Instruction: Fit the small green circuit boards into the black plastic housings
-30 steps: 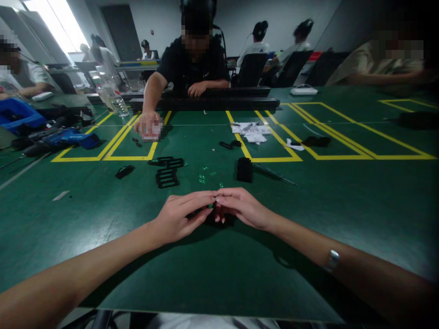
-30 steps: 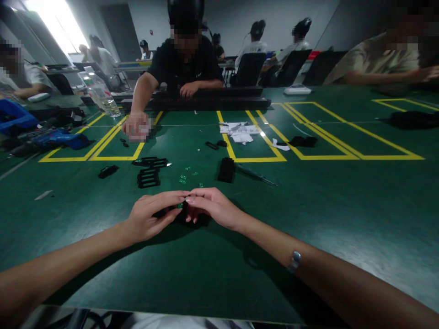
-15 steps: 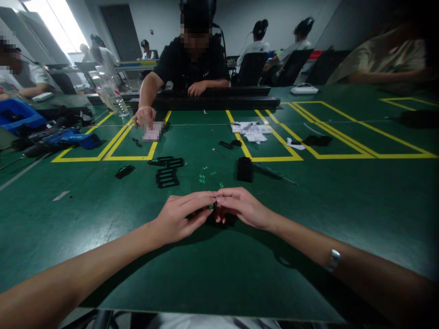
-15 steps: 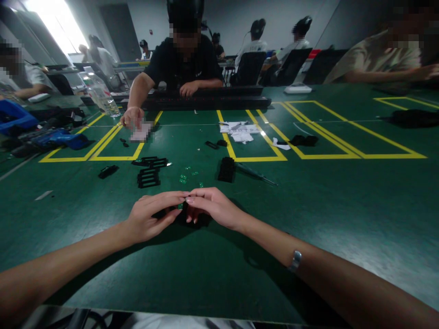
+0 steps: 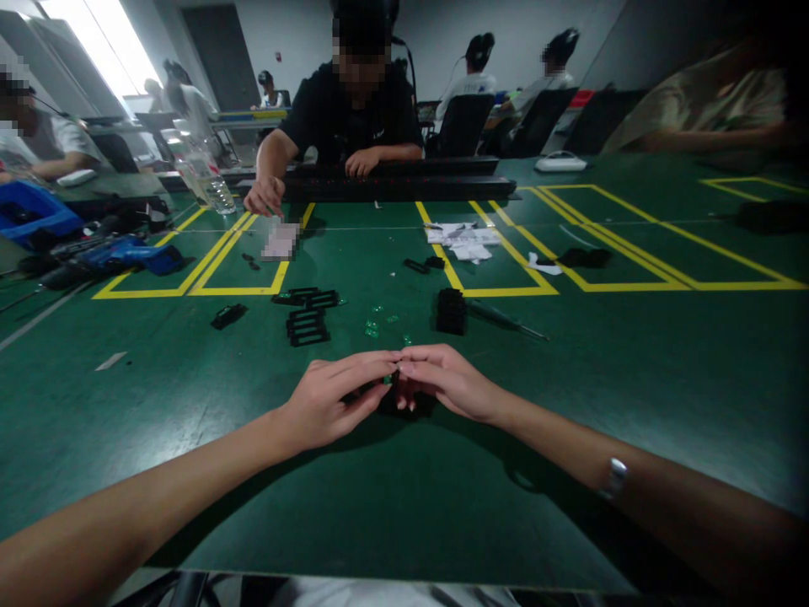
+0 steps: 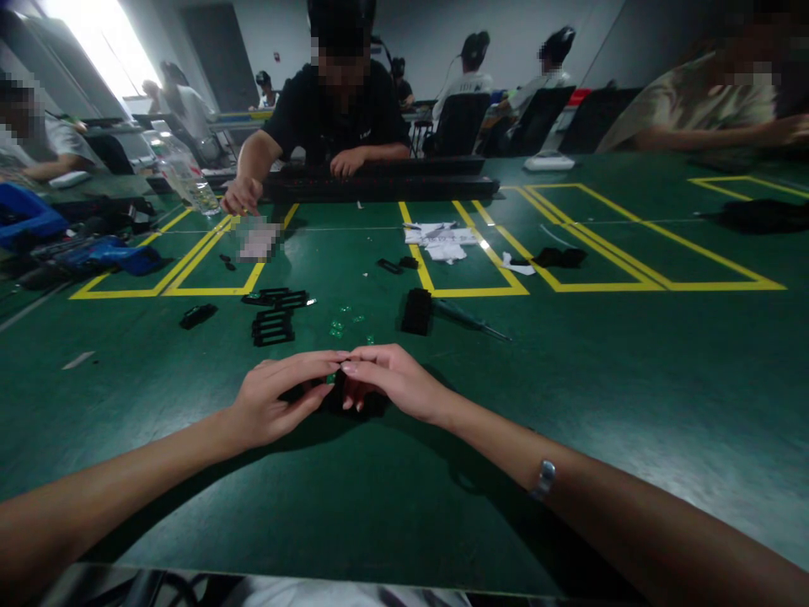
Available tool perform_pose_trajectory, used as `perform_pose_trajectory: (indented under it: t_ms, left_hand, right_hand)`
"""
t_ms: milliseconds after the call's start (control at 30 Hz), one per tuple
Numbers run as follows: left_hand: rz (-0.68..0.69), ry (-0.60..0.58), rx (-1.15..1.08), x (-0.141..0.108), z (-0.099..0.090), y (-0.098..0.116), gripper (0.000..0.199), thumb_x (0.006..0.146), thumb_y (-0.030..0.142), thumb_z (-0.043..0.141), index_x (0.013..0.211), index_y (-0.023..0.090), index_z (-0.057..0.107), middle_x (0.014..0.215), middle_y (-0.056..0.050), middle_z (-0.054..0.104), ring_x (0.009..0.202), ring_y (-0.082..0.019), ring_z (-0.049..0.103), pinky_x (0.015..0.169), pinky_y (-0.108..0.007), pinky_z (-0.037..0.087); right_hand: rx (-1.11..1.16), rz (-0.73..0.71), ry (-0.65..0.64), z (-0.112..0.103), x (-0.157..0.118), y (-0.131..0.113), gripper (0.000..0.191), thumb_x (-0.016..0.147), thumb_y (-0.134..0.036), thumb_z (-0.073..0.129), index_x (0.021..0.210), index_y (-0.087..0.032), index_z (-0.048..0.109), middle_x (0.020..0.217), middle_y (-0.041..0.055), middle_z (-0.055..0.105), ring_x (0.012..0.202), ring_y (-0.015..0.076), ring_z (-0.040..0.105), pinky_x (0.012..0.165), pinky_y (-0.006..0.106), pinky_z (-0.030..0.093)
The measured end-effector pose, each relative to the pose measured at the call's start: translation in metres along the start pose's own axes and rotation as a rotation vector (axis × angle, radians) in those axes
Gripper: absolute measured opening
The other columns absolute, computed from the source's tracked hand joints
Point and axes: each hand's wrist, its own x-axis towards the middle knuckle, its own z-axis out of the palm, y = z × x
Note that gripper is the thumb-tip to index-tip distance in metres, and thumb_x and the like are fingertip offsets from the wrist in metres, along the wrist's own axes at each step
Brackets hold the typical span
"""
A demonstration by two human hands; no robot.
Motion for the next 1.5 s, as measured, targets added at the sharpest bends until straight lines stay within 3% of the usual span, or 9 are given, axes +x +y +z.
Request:
perform_pose_trajectory:
  t_ms: [467,867,1100,1500]
  left_hand:
    - [0.001,0.025,0.004,0.0017,0.0007,0.0035,0.035,0.091,0.012,0.064,0.125,0.018,0.062,0.129,-0.009,0.07,0.116,-0.017,0.069,0.086,-0.023,0.058]
    - [-0.024,0.052,-0.091,0.0025,0.001,0.0019,0.036,0.09,0.007,0.064,0.124,0.016,0.063,0.127,-0.012,0.067,0.117,-0.018,0.065,0.098,-0.03,0.056]
    - [-0.063,0.07,-0.122,0.0039,-0.0002,0.0043,0.032,0.088,0.008,0.066,0.12,0.015,0.065,0.115,-0.011,0.064,0.102,-0.015,0.064,0.077,-0.024,0.057]
    - [0.035,0.077,-0.13,0.0055,-0.0014,0.0053,0.034,0.085,0.005,0.07,0.118,0.012,0.065,0.114,-0.011,0.068,0.106,-0.016,0.065,0.091,-0.027,0.056]
  right_hand:
    - [0.037,-0.002,0.001,0.0022,0.0,-0.0015,0.024,0.091,-0.036,0.068,0.094,-0.012,0.069,0.073,0.0052,0.072,0.066,0.0143,0.069,0.062,0.025,0.054]
    - [0.096,0.006,0.004,0.0017,0.0015,0.0,0.025,0.091,-0.037,0.069,0.088,-0.012,0.067,0.07,0.0057,0.072,0.065,0.0139,0.069,0.059,0.022,0.053]
    - [0.11,-0.003,0.005,0.0009,0.0017,0.0021,0.024,0.092,-0.036,0.069,0.088,-0.012,0.068,0.07,0.0055,0.073,0.064,0.013,0.07,0.058,0.021,0.053]
    - [0.028,-0.012,-0.012,0.0017,0.002,0.0007,0.028,0.093,-0.04,0.066,0.088,-0.013,0.068,0.067,0.0038,0.072,0.062,0.013,0.069,0.059,0.022,0.054]
